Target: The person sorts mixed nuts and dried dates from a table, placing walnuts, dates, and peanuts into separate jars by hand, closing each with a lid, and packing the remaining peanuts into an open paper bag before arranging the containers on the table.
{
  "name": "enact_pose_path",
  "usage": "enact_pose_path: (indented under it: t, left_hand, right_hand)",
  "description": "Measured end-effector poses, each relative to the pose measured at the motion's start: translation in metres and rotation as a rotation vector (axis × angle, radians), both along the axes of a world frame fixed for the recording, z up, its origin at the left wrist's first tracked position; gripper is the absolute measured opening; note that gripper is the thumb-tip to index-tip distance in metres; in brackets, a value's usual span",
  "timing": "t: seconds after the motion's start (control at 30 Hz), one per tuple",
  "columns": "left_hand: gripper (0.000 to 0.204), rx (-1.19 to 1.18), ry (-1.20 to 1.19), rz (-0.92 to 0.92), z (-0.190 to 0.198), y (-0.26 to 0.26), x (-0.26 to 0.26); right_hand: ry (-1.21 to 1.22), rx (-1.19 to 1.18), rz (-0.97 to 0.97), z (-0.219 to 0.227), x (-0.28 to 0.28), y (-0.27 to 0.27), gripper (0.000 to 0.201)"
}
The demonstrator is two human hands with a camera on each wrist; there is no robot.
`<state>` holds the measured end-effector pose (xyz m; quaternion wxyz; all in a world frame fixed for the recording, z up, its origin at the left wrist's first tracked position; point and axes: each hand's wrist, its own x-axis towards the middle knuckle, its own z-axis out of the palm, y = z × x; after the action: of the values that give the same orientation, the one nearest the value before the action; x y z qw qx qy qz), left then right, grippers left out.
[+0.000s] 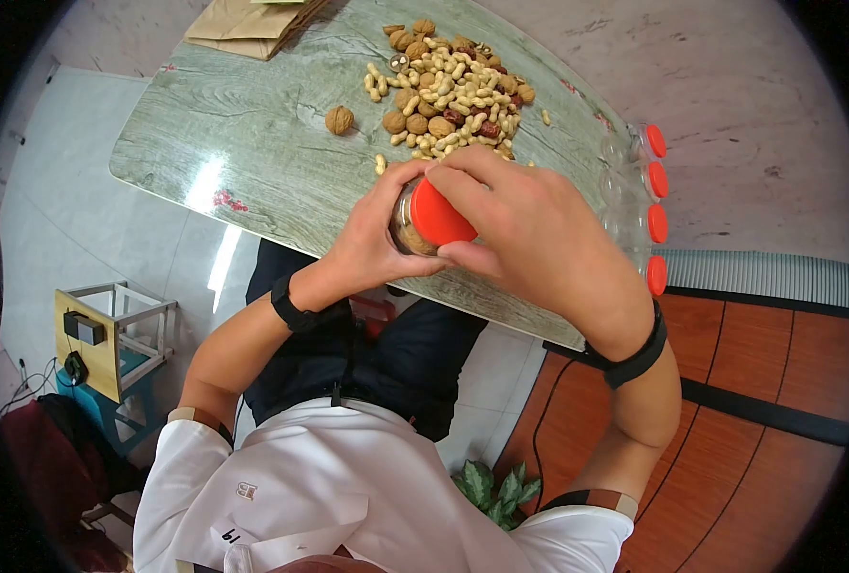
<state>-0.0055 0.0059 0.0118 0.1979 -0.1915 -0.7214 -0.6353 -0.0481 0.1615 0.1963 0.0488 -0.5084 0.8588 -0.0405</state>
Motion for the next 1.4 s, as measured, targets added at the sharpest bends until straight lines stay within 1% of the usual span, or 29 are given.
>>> enact_pose_path:
  t: [0.07, 0.13, 0.2, 0.23, 0.37, 0.43, 0.47, 0.53, 0.57, 0.63, 0.67, 0.73, 0.77, 0.83, 0.87, 0.93, 0.97, 1.03, 1.07, 1.13, 1.17, 1.23, 1.27, 1.33, 1.37, 1.4]
  left_hand:
    - [0.098, -0.004, -0.020, -0.008, 0.001, -0.001, 0.001]
    - [0.098, -0.006, -0.038, -0.016, 0.002, -0.001, 0.001]
    - [0.091, 0.040, -0.013, -0.007, 0.002, 0.000, 0.000]
    - [0.091, 0.043, -0.014, -0.004, 0.002, 0.000, 0.001]
    - [0.093, 0.051, 0.019, 0.003, 0.000, 0.001, -0.001]
    - [0.093, 0.055, 0.041, 0.013, -0.001, 0.001, -0.001]
    - [0.094, 0.070, 0.050, 0.014, -0.002, 0.002, -0.002]
    - [0.094, 0.086, 0.057, 0.005, -0.002, 0.003, -0.001]
    - [0.094, 0.078, 0.035, -0.009, -0.001, 0.002, -0.001]
    - [0.093, 0.071, 0.014, -0.021, 0.001, 0.001, -0.001]
    - [0.092, 0.058, -0.002, -0.022, 0.001, 0.000, 0.000]
    - [0.092, 0.044, -0.017, -0.022, 0.001, 0.000, 0.000]
    - [0.091, 0.048, 0.008, -0.009, 0.000, 0.001, -0.001]
    - [0.090, 0.054, 0.030, 0.009, -0.001, 0.002, -0.002]
    - [0.090, 0.064, 0.019, 0.001, -0.001, 0.002, -0.001]
    - [0.090, 0.072, 0.007, -0.012, 0.000, 0.001, -0.001]
    - [0.090, 0.072, 0.018, -0.010, 0.001, 0.001, -0.001]
    - [0.090, 0.073, 0.030, -0.014, 0.001, 0.002, -0.002]
    - [0.090, 0.073, 0.024, -0.011, 0.001, 0.002, -0.002]
    - [0.091, 0.072, 0.017, -0.006, 0.000, 0.002, -0.001]
    - [0.091, 0.068, 0.008, -0.009, 0.000, 0.002, -0.001]
    - [0.091, 0.065, 0.004, -0.014, 0.000, 0.001, -0.001]
    - [0.092, 0.043, -0.020, -0.014, 0.000, 0.001, 0.000]
    - [0.093, 0.019, -0.040, -0.011, 0.001, 0.001, 0.001]
    - [0.093, 0.039, -0.023, -0.001, 0.001, 0.001, 0.000]
    - [0.092, 0.059, -0.006, 0.009, 0.001, 0.002, 0.000]
  right_hand:
    - [0.008, 0.031, -0.021, -0.002, 0.001, -0.002, 0.061]
    - [0.125, 0.189, -0.132, -0.007, 0.003, -0.005, 0.064]
    - [0.167, 0.183, -0.142, -0.012, 0.003, -0.005, 0.065]
    - [0.208, 0.175, -0.150, -0.013, 0.004, -0.006, 0.066]
    - [0.221, 0.132, -0.158, -0.003, 0.008, -0.006, 0.067]
    - [0.206, -0.078, 0.010, 0.001, 0.006, -0.005, 0.069]
    - [0.203, -0.076, 0.009, 0.001, 0.004, -0.003, 0.069]
    - [0.162, -0.003, 0.130, 0.001, 0.001, 0.000, 0.069]
    - [0.162, -0.002, 0.123, 0.001, 0.002, 0.000, 0.069]
    - [0.070, 0.095, -0.022, 0.001, 0.004, -0.003, 0.071]
    - [0.070, 0.095, -0.021, 0.002, 0.006, -0.008, 0.071]
    - [0.051, 0.359, -0.243, 0.007, 0.009, -0.020, 0.068]
    - [0.051, 0.358, -0.242, 0.007, 0.009, -0.018, 0.068]
    - [0.074, 0.123, -0.146, 0.008, 0.008, -0.012, 0.067]
    - [0.072, 0.125, -0.142, 0.009, 0.007, -0.011, 0.067]
    - [0.159, -0.028, 0.087, 0.009, 0.004, -0.008, 0.058]
    - [0.158, -0.028, 0.081, 0.007, 0.003, -0.008, 0.058]
    - [0.139, -0.058, 0.145, 0.000, 0.001, -0.007, 0.054]
    - [0.138, -0.058, 0.144, -0.002, 0.002, -0.007, 0.054]
    - [0.107, 0.001, 0.014, -0.004, 0.005, -0.008, 0.046]
    - [0.109, 0.001, 0.013, -0.006, 0.006, -0.010, 0.046]
    - [0.196, 0.279, -0.159, -0.009, 0.011, -0.012, 0.060]
    - [0.199, 0.278, -0.161, -0.012, 0.012, -0.012, 0.060]
    - [0.293, 0.218, -0.149, -0.016, 0.014, -0.012, 0.063]
    - [0.295, 0.216, -0.149, -0.013, 0.015, -0.013, 0.063]
    - [0.244, 0.202, -0.181, -0.009, 0.015, -0.014, 0.067]
